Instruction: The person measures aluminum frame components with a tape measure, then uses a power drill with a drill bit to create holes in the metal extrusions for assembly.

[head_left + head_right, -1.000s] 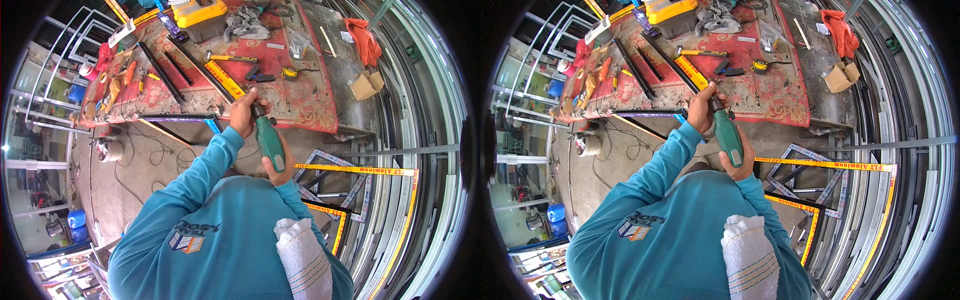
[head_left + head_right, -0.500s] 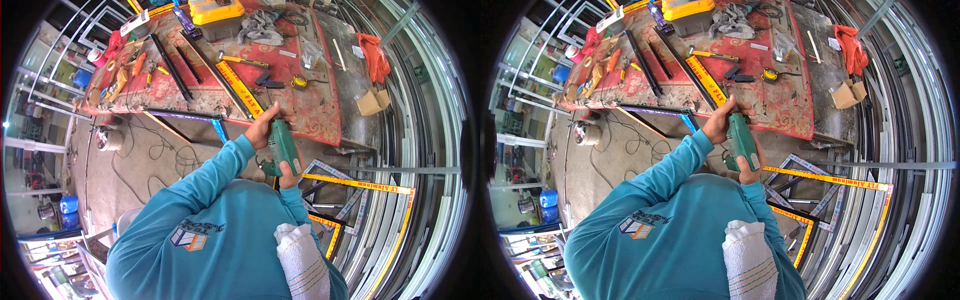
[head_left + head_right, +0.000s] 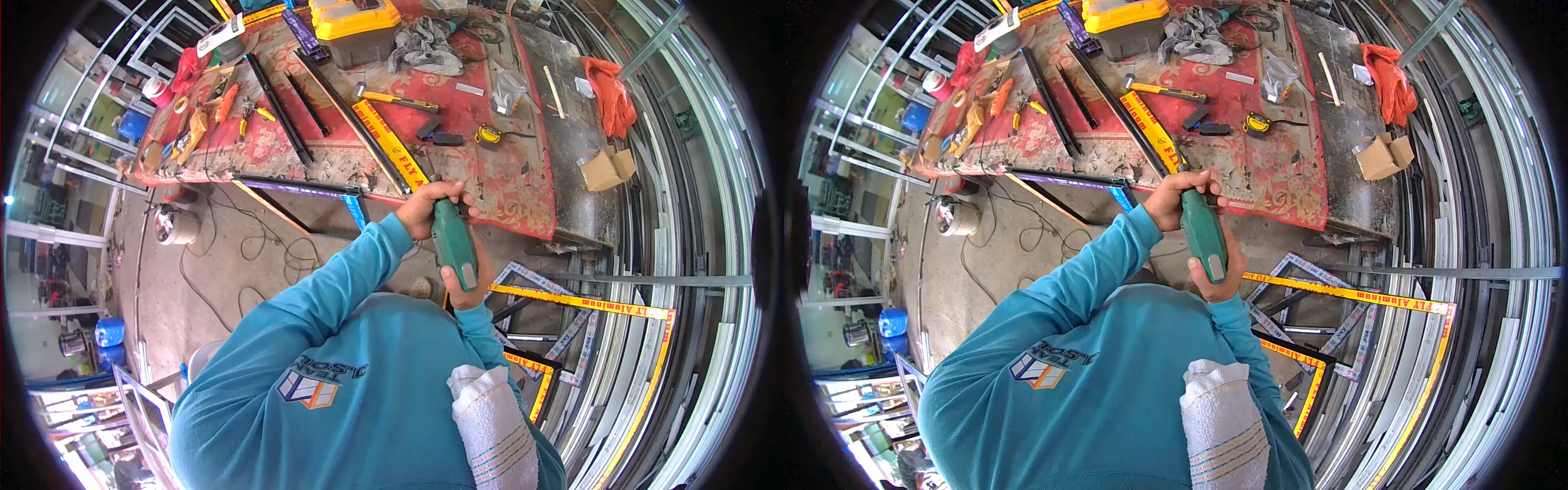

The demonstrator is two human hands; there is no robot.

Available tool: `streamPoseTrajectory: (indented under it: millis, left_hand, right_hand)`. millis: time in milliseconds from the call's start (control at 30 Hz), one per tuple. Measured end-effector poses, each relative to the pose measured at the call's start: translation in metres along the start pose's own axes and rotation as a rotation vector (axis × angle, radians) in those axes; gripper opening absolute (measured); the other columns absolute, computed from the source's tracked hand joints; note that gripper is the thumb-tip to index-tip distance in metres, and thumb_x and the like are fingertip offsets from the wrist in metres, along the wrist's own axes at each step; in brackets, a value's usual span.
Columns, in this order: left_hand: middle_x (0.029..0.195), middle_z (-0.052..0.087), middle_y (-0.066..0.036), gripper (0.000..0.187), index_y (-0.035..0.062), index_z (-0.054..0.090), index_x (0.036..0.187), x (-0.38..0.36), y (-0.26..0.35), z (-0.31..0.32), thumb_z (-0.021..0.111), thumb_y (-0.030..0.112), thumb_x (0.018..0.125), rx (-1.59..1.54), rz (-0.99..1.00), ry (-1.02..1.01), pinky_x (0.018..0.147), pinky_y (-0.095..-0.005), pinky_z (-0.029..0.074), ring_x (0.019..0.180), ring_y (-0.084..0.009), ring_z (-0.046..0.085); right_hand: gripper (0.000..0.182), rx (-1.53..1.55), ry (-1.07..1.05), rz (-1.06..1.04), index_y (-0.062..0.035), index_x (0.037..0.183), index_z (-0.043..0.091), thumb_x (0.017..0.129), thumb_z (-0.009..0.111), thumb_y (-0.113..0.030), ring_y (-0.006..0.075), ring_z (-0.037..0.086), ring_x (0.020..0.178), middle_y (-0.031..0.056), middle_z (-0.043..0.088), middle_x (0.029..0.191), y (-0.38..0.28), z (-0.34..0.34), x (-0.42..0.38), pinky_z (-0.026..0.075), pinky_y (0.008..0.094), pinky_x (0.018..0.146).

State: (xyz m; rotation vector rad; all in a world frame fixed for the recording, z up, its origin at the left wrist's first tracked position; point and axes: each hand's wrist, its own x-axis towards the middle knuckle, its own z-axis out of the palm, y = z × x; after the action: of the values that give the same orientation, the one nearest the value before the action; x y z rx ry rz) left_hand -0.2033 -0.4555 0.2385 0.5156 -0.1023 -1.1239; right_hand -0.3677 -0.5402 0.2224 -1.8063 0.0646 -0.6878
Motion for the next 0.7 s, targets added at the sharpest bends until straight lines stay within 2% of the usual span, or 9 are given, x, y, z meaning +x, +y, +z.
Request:
streamPoseTrajectory:
  millis: [100, 233, 300, 433, 500, 533, 600, 700]
  left_hand:
    - [0.086, 0.065, -0.004, 0.024, 0.0103, 0.058, 0.071, 0.0, 0.005, 0.004, 0.065, 0.024, 0.089, 0.014, -0.021, 0.054, 0.083, -0.0483, 0.053, 0.091, -0.0279, 0.068]
    - [0.084, 0.065, -0.005, 0.02, 0.0097, 0.058, 0.073, 0.0, 0.007, -0.002, 0.064, 0.021, 0.088, 0.005, -0.033, 0.088, 0.082, -0.0465, 0.054, 0.09, -0.0275, 0.068]
    - [0.082, 0.064, -0.004, 0.016, 0.0084, 0.057, 0.077, 0.004, 0.005, -0.013, 0.064, 0.019, 0.087, 0.161, 0.038, 0.192, 0.082, -0.0447, 0.054, 0.089, -0.0274, 0.069]
    - [0.093, 0.067, -0.006, 0.021, 0.0056, 0.06, 0.087, -0.005, 0.003, -0.019, 0.066, 0.025, 0.087, 0.099, 0.083, 0.225, 0.084, -0.0426, 0.054, 0.093, -0.0266, 0.067]
    - [0.111, 0.066, -0.009, 0.045, 0.0021, 0.062, 0.107, -0.017, 0.004, -0.01, 0.063, 0.044, 0.09, 0.006, 0.075, 0.257, 0.092, -0.0441, 0.05, 0.103, -0.0262, 0.063]
    - [0.111, 0.066, -0.009, 0.045, 0.0021, 0.062, 0.107, -0.02, 0.003, -0.013, 0.063, 0.044, 0.09, 0.005, 0.078, 0.258, 0.092, -0.0441, 0.05, 0.103, -0.0262, 0.063]
    - [0.125, 0.061, -0.011, 0.071, 0.0005, 0.058, 0.125, -0.026, 0.0, -0.026, 0.053, 0.062, 0.09, -0.006, 0.073, 0.19, 0.101, -0.0461, 0.043, 0.112, -0.0265, 0.057]
    - [0.125, 0.062, -0.009, 0.079, 0.0025, 0.056, 0.13, -0.037, -0.009, -0.049, 0.046, 0.069, 0.089, -0.076, -0.036, 0.165, 0.104, -0.0476, 0.038, 0.115, -0.0264, 0.056]
  right_hand:
    - [0.077, 0.021, 0.079, -0.024, 0.0087, 0.135, 0.045, 0.073, 0.069, -0.03, 0.0316, 0.064, 0.105, 0.0233, 0.062, 0.119, 0.003, 0.01, 0.0, 0.05, 0.0381, 0.091]
    - [0.079, 0.074, 0.072, 0.004, 0.0093, 0.135, 0.045, 0.07, 0.071, -0.028, 0.035, 0.064, 0.106, 0.0255, 0.061, 0.119, 0.003, 0.011, 0.003, 0.051, 0.0399, 0.09]
    - [0.078, -0.331, -0.043, -0.154, 0.0091, 0.136, 0.044, 0.071, 0.072, -0.024, 0.0351, 0.064, 0.106, 0.0255, 0.061, 0.12, -0.001, 0.006, 0.007, 0.051, 0.0397, 0.09]
    - [0.079, -0.322, -0.102, -0.14, 0.009, 0.136, 0.043, 0.069, 0.074, -0.019, 0.0365, 0.066, 0.103, 0.0267, 0.061, 0.12, 0.001, 0.009, 0.009, 0.052, 0.04, 0.087]
    - [0.076, -0.206, -0.067, -0.093, 0.0091, 0.135, 0.045, 0.07, 0.073, -0.02, 0.0346, 0.066, 0.104, 0.0252, 0.062, 0.119, 0.006, 0.014, 0.005, 0.052, 0.039, 0.088]
    - [0.076, -0.205, -0.069, -0.094, 0.0091, 0.135, 0.045, 0.07, 0.073, -0.02, 0.0346, 0.066, 0.104, 0.0252, 0.062, 0.119, 0.01, 0.015, 0.003, 0.052, 0.039, 0.088]
    - [0.078, -0.125, -0.035, -0.022, 0.0085, 0.134, 0.046, 0.068, 0.074, -0.023, 0.0364, 0.067, 0.1, 0.0252, 0.063, 0.116, 0.015, 0.018, 0.0, 0.054, 0.04, 0.085]
    - [0.075, -0.07, -0.025, 0.028, 0.0081, 0.133, 0.047, 0.07, 0.073, -0.021, 0.035, 0.067, 0.101, 0.024, 0.064, 0.116, 0.015, 0.019, 0.003, 0.054, 0.0388, 0.086]
